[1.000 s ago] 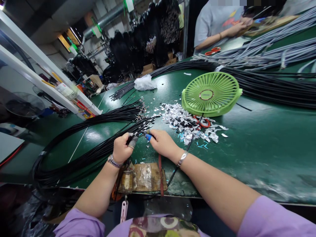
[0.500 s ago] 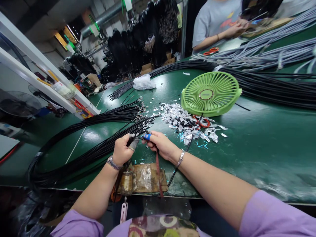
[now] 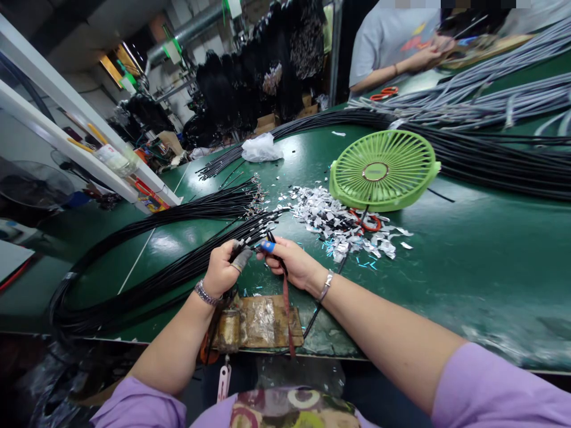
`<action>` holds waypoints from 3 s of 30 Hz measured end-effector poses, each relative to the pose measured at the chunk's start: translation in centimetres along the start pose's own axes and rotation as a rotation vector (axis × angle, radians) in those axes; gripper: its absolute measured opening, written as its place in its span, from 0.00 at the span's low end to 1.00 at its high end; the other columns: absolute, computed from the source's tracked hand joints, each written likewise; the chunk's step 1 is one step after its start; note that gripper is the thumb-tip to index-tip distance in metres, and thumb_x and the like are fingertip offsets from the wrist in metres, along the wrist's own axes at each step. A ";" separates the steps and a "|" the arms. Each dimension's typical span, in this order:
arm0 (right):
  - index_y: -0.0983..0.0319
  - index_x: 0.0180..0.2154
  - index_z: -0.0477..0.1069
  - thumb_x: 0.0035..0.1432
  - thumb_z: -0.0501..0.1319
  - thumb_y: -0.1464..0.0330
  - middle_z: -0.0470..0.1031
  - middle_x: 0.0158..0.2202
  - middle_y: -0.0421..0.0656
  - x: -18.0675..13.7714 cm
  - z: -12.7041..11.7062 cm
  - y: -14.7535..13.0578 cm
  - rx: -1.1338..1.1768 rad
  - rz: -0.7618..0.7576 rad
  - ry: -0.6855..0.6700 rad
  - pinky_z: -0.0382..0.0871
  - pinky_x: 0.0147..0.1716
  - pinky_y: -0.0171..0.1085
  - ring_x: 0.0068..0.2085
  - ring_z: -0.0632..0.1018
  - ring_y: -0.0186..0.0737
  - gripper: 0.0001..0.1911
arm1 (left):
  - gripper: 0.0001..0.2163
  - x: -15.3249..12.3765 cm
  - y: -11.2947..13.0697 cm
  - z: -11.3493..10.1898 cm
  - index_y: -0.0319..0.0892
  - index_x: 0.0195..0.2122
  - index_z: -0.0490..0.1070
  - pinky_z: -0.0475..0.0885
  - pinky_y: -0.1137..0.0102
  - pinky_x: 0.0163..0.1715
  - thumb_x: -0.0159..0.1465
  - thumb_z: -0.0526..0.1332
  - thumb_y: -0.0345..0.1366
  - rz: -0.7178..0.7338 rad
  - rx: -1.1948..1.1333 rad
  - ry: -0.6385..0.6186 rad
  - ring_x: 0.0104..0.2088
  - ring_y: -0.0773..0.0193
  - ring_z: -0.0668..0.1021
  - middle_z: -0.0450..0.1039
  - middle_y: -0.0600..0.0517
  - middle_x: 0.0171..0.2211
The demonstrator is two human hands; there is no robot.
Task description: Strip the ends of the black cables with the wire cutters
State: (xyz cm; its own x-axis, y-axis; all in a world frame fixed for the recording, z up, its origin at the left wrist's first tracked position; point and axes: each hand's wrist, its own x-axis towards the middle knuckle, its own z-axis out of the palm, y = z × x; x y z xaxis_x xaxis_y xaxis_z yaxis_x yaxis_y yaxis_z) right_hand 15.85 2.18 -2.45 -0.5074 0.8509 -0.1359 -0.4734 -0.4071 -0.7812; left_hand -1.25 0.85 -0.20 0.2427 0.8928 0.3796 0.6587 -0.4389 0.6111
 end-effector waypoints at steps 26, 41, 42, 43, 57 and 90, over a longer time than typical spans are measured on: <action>0.62 0.26 0.65 0.39 0.68 0.62 0.68 0.20 0.36 -0.3 0.1 -0.3 -0.241 -0.025 0.086 0.43 0.16 0.29 0.18 0.57 0.24 0.15 | 0.05 0.0 0.0 0.0 0.41 0.32 0.70 0.69 0.72 0.29 0.60 0.58 0.36 0.119 0.121 0.028 0.26 0.66 0.74 0.73 0.51 0.26; 0.62 0.27 0.66 0.41 0.68 0.53 0.65 0.20 0.34 -0.4 0.0 -0.3 -0.348 -0.161 0.101 0.45 0.17 0.30 0.18 0.56 0.25 0.21 | 0.25 1.0 0.2 -0.1 0.38 0.25 0.65 0.52 0.77 0.13 0.48 0.65 0.59 -0.347 -0.690 -0.368 0.12 0.78 0.57 0.57 0.61 0.12; 0.62 0.27 0.66 0.40 0.68 0.53 0.65 0.20 0.34 -0.4 0.1 -0.3 -0.343 -0.143 0.094 0.44 0.17 0.30 0.18 0.56 0.24 0.21 | 0.25 1.0 0.2 0.0 0.38 0.25 0.64 0.52 0.77 0.13 0.48 0.65 0.58 -0.337 -0.698 -0.376 0.12 0.78 0.57 0.57 0.61 0.12; 0.62 0.27 0.65 0.40 0.68 0.53 0.65 0.20 0.34 -0.3 0.2 -0.3 -0.329 -0.120 0.086 0.44 0.17 0.30 0.18 0.56 0.24 0.22 | 0.24 1.1 0.2 0.0 0.38 0.25 0.64 0.53 0.77 0.14 0.47 0.66 0.57 -0.331 -0.706 -0.380 0.12 0.78 0.58 0.58 0.61 0.13; 0.61 0.31 0.70 0.61 0.46 0.48 0.71 0.28 0.42 -0.8 -0.6 -0.9 -1.016 -0.486 -0.061 0.64 0.32 0.37 0.30 0.69 0.37 0.26 | 0.22 0.9 -1.3 -0.5 0.36 0.28 0.68 0.56 0.79 0.12 0.50 0.66 0.54 -0.362 -0.767 -0.269 0.14 0.75 0.69 0.72 0.53 0.20; 0.63 0.30 0.76 0.58 0.53 0.50 0.73 0.24 0.40 -1.0 -0.4 -1.3 -1.066 -0.423 -0.134 0.63 0.27 0.34 0.27 0.69 0.36 0.25 | 0.21 0.8 -0.5 -0.8 0.36 0.27 0.71 0.62 0.78 0.14 0.49 0.67 0.52 -0.266 -0.633 -0.235 0.15 0.74 0.67 0.68 0.55 0.16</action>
State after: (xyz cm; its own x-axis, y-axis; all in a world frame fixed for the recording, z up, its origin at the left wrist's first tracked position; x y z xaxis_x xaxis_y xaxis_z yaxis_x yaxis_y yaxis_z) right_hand 17.25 2.02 -1.61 -0.5561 0.7843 0.2751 0.1922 0.4434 -0.8755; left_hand -1.95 1.72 0.39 0.3254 0.9445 0.0458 0.1955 -0.1146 0.9740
